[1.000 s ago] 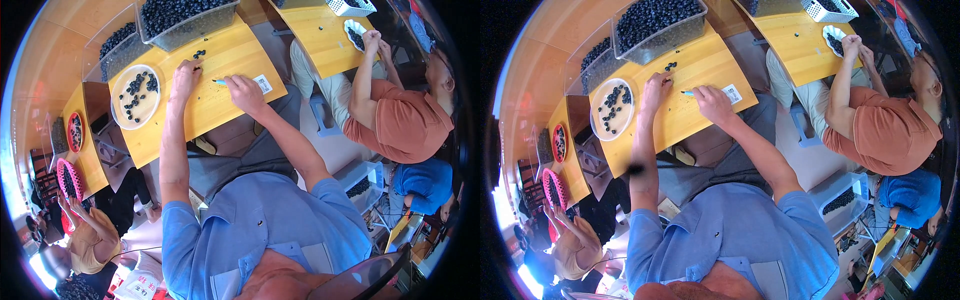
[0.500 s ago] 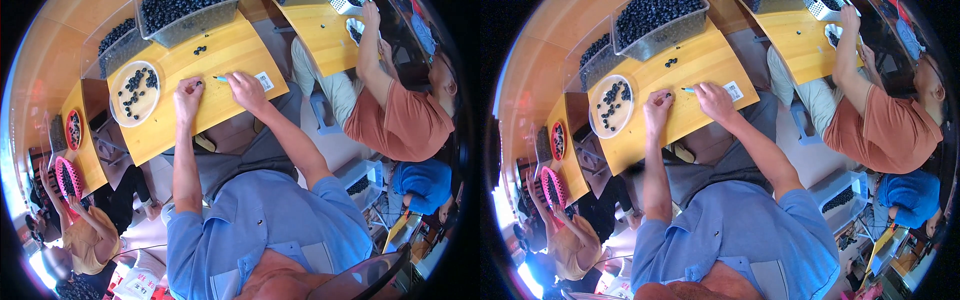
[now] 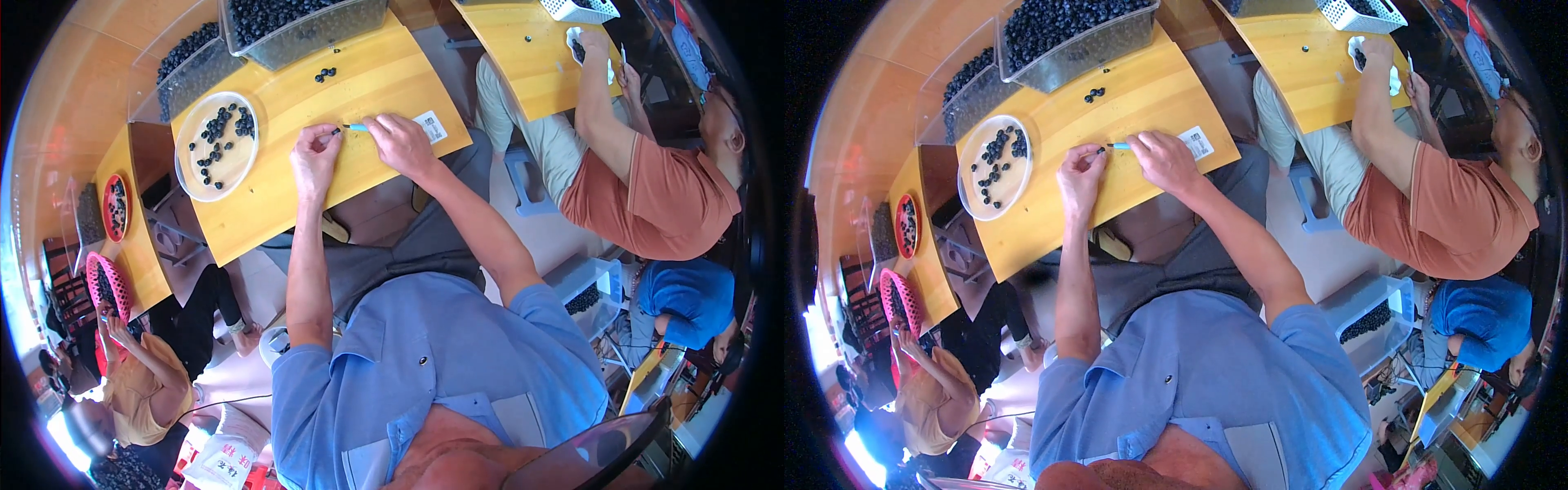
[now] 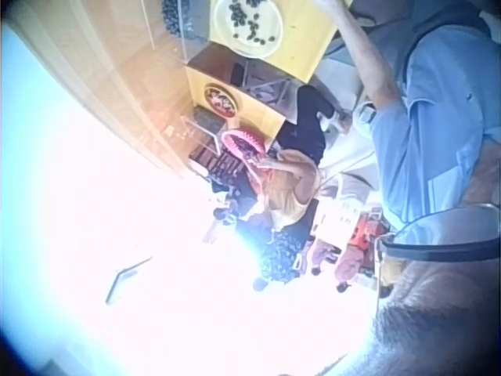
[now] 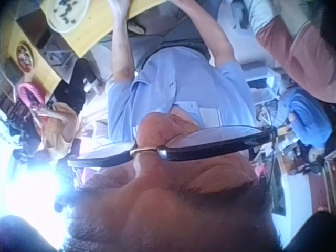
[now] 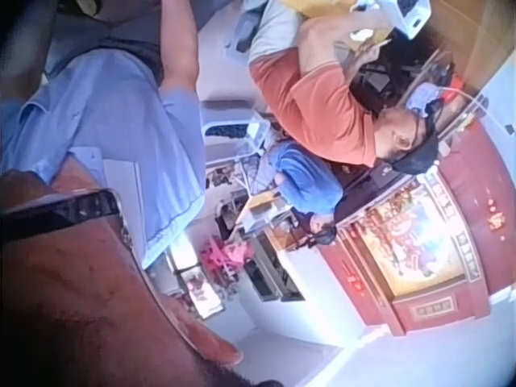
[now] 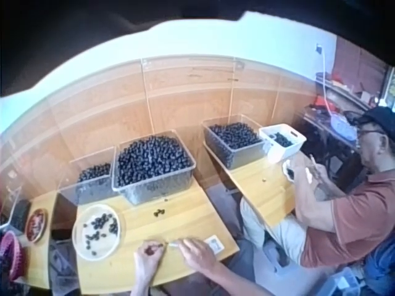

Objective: The person sorts small black plastic parts on a wooden table, using a blue inspection tool to manipulate them.

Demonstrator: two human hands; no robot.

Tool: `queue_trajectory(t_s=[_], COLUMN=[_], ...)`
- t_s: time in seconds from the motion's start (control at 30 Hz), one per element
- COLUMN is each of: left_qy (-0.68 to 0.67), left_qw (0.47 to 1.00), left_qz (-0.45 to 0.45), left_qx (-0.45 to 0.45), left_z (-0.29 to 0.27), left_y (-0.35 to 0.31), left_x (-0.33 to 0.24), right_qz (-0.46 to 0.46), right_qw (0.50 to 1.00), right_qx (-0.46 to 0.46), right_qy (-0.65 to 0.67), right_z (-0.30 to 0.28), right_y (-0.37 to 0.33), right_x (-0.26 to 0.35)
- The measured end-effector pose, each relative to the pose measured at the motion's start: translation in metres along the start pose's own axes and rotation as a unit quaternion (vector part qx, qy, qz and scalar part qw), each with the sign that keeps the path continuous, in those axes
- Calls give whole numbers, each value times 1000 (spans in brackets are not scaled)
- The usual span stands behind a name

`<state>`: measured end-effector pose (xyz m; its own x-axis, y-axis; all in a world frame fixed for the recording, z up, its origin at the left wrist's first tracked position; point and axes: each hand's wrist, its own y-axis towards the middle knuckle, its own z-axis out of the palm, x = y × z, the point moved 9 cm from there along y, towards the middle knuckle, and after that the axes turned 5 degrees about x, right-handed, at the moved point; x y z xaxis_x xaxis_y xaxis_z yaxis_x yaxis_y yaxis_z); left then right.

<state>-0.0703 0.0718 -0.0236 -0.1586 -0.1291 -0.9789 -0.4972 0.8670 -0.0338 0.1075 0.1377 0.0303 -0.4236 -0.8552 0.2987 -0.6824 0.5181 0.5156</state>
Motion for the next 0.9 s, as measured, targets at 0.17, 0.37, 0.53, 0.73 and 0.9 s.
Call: queue_trajectory(t_s=[0.17,0.37,0.53,0.73,0.9], left_qy=[-6,38,50,58,42], left_qw=[999,997,997,997,997], left_qz=[37,58,63,56,58], left_qx=[-15,-21,-17,-6,-4], left_z=[10,12,13,17,16], left_y=[-1,-1,-1,-2,-3], left_x=[-19,-20,-19,-23,-20], right_qz=[-18,-29,-31,-31,-30], right_qw=[1000,999,999,999,999], right_qx=[-5,-13,-19,-4,-4], right_qy=[11,14,9,-21,-21], right_z=[-2,-3,-4,-4,-4], right_y=[-1,-1,0,-1,-1], right_x=[2,4,6,8,8])
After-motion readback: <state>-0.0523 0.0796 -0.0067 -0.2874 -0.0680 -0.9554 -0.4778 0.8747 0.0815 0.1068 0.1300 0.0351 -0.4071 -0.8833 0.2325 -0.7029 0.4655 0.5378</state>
